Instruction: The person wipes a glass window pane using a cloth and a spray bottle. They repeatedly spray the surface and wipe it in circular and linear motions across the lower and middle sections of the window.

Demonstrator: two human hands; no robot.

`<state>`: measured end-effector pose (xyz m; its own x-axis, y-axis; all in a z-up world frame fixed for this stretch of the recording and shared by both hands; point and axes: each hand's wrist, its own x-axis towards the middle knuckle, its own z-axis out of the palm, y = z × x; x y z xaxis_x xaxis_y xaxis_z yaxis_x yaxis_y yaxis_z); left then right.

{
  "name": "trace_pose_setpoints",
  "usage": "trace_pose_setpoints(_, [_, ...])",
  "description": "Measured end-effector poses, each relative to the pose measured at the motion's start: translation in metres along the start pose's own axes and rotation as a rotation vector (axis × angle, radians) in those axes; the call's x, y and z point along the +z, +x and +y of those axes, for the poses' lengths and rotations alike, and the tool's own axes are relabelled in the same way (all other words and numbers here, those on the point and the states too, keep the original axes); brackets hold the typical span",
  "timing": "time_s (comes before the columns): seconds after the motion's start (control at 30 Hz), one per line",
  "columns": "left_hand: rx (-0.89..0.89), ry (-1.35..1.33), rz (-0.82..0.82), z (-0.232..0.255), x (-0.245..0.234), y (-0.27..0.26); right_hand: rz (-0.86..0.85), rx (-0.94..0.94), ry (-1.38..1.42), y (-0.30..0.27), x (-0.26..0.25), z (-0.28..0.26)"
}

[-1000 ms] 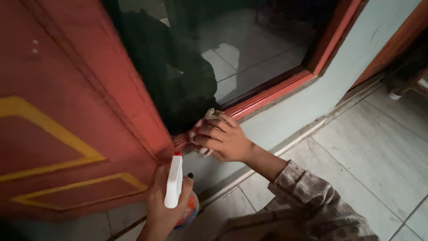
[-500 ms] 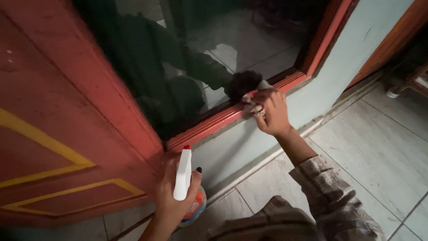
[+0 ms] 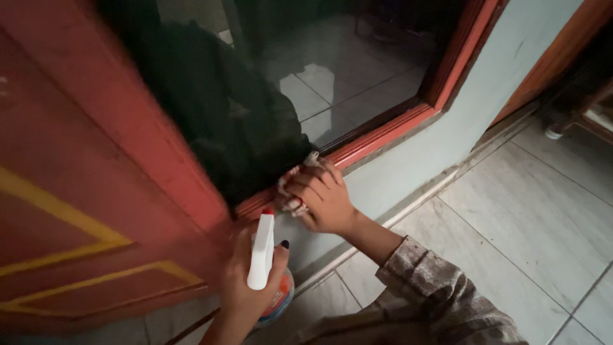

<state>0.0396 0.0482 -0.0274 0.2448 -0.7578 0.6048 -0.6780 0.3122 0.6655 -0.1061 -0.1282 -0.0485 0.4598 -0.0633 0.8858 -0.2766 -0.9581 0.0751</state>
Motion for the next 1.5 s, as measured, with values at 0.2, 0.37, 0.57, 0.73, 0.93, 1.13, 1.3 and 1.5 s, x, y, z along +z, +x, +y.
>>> trace_pose_setpoints(0.2, [-0.066,-0.082,-0.044,0.01,0.036,0.022,-0.077,-0.09,0.066,-0.02,-0.015,0.062])
trace_pose_setpoints(0.37, [0.225,0.01,0.008,0.016,0.072,0.045,-0.057,-0.012,0.06,-0.038,-0.038,0.123])
trace_pose_setpoints(0.57, [-0.064,-0.211,-0.111,0.03,0.109,0.06,0.018,0.138,-0.044,-0.066,-0.079,0.2])
trace_pose_setpoints(0.73, [0.095,-0.184,-0.047,0.037,0.126,0.064,-0.002,0.17,-0.294,-0.082,-0.107,0.239])
trace_pose_setpoints(0.93, [0.109,-0.171,-0.035,0.041,0.116,0.058,0.103,0.41,-0.412,-0.09,-0.089,0.223])
trace_pose_setpoints(1.13, [0.084,-0.039,-0.05,0.041,0.081,0.049,0.328,0.62,-0.287,-0.078,-0.056,0.174])
trace_pose_setpoints(1.3, [-0.025,-0.06,-0.026,0.039,0.054,0.042,0.258,0.528,-0.216,-0.056,-0.048,0.121])
trace_pose_setpoints(1.5, [-0.051,-0.043,-0.077,0.04,0.048,0.04,0.164,0.371,-0.085,-0.036,-0.044,0.074])
